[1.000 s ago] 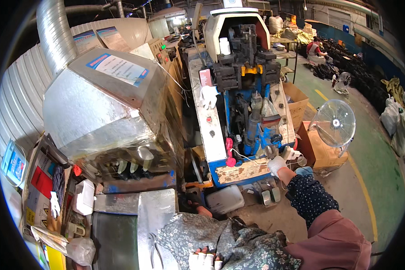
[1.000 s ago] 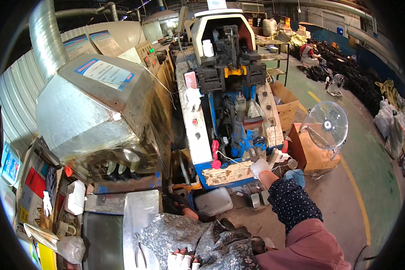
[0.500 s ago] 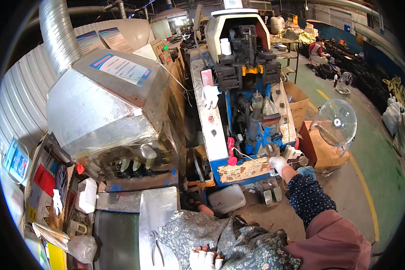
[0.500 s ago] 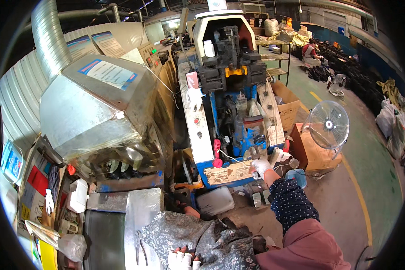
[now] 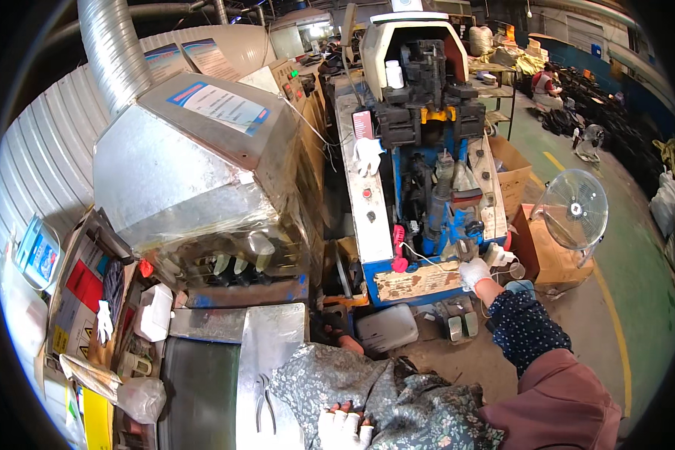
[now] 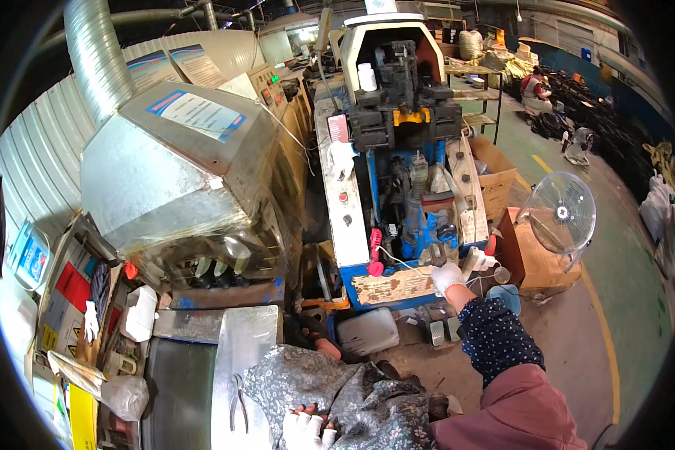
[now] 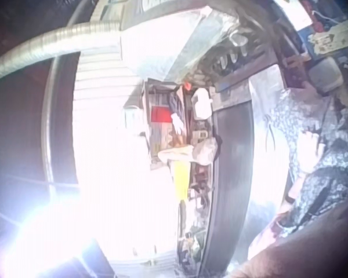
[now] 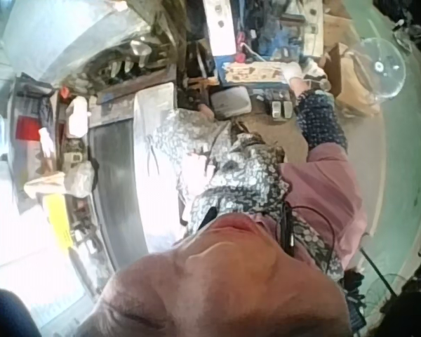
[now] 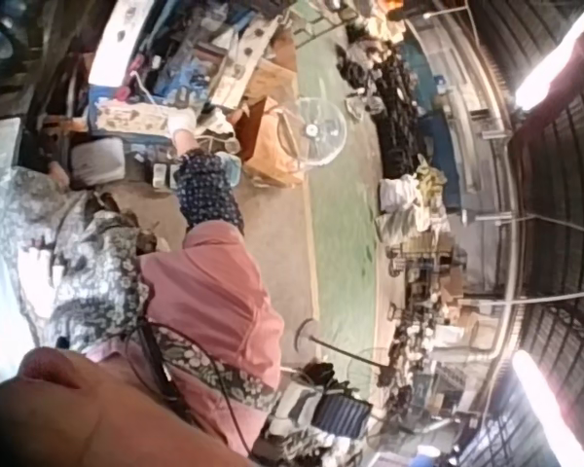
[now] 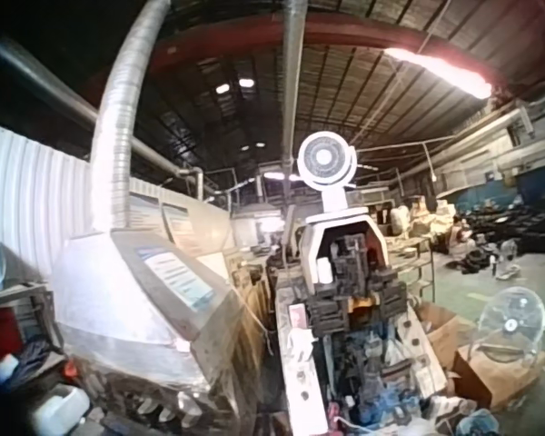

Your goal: The worker is hand-lasting shoes by pulling the upper material over the last with pliers and then placing them on a conveyor belt leading through a heating machine.

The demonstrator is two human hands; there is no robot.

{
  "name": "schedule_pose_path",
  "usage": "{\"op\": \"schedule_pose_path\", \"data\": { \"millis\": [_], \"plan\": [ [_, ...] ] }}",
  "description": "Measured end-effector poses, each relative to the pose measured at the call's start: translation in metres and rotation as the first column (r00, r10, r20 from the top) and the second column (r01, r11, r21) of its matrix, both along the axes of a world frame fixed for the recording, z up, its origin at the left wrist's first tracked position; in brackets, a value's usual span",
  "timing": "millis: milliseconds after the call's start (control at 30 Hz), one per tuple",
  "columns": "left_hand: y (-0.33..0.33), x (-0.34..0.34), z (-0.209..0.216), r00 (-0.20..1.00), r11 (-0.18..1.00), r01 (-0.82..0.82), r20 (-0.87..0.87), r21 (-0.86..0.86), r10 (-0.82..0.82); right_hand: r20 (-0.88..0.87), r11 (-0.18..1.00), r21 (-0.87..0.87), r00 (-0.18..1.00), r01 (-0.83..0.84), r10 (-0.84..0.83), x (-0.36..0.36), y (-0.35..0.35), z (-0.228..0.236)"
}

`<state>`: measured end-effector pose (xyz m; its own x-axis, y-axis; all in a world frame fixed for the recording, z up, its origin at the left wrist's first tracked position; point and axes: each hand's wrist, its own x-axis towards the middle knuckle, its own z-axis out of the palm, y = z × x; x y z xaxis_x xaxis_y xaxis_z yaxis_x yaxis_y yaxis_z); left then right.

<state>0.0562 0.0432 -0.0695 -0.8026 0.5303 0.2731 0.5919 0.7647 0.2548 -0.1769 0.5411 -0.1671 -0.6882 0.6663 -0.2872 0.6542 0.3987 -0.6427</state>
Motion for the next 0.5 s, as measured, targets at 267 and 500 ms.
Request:
{"op": "schedule_pose_path", "data": {
  "millis": [267, 500],
  "plan": [
    [0.003, 0.000, -0.002, 0.996, 0.999, -0.013, -0.093, 0.036, 0.017, -0.174, 0.998, -0.056, 0.984, 0.015, -0.025, 0.001, -0.003, -0.004],
    [0.010, -0.002, 0.008, 1.000, 0.999, -0.026, -0.013, 0.024, 0.027, -0.184, 0.872, -0.481, 0.961, 0.095, -0.207, 0.007, 0.004, 0.001]
  ]
}}
